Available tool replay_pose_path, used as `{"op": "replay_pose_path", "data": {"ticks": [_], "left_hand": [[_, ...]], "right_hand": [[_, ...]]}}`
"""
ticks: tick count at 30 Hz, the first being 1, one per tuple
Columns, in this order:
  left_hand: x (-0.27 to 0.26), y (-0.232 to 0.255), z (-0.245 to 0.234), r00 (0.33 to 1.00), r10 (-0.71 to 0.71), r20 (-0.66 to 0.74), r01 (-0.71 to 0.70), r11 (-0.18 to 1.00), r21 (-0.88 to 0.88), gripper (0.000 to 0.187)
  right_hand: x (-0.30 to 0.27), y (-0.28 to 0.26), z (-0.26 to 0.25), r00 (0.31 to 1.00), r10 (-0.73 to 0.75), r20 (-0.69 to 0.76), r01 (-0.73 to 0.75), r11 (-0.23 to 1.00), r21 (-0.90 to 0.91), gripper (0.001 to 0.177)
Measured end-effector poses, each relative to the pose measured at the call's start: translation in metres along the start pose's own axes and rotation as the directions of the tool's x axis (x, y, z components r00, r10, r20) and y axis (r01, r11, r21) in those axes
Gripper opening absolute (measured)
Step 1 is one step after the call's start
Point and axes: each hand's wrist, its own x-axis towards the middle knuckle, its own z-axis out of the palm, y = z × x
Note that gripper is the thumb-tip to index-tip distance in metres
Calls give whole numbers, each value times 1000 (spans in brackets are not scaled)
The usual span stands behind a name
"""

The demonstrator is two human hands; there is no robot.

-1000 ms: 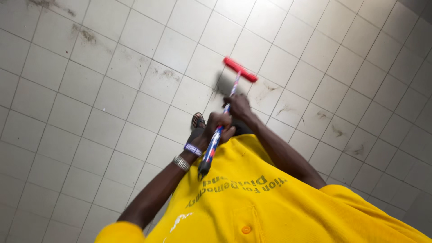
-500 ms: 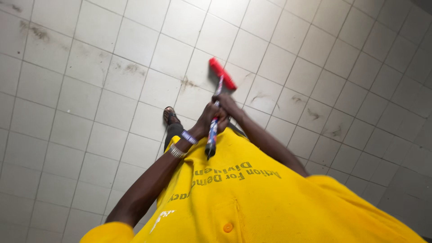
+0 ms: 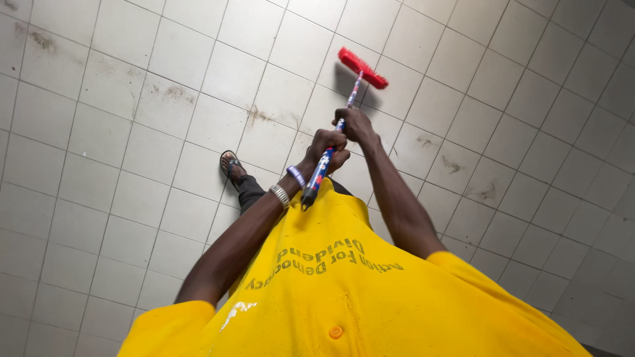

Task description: The person sweeps debris across a tiled floor using a red broom, moving the broom back and forth to gather the dirt into a central area.

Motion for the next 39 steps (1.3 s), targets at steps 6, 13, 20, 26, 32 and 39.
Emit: {"op": "replay_pose_path", "data": {"ticks": [6,13,20,26,32,39], "left_hand": [[-1,-30,54,979,204,6,-204,978,41,35],[-87,58,-1,975,220,9,-219,966,137,24],[-74,79,-34,996,71,-57,-72,997,-12,27],[-26,5,-56,986,91,-139,-85,995,51,31],[-53,-31,-68,981,85,-172,-57,985,161,34],[-138,23,-165,962,-152,-227,181,977,112,36]], "right_hand": [[-16,65,36,990,77,117,-89,991,104,14],[-73,-38,80,987,-96,131,64,970,234,24],[-51,-89,25,992,-34,120,24,996,86,20],[47,-56,25,995,-27,97,27,1000,-1,47],[87,-56,76,934,-202,295,217,976,-17,38],[41,-211,122,899,-212,384,252,966,-57,20]]}}
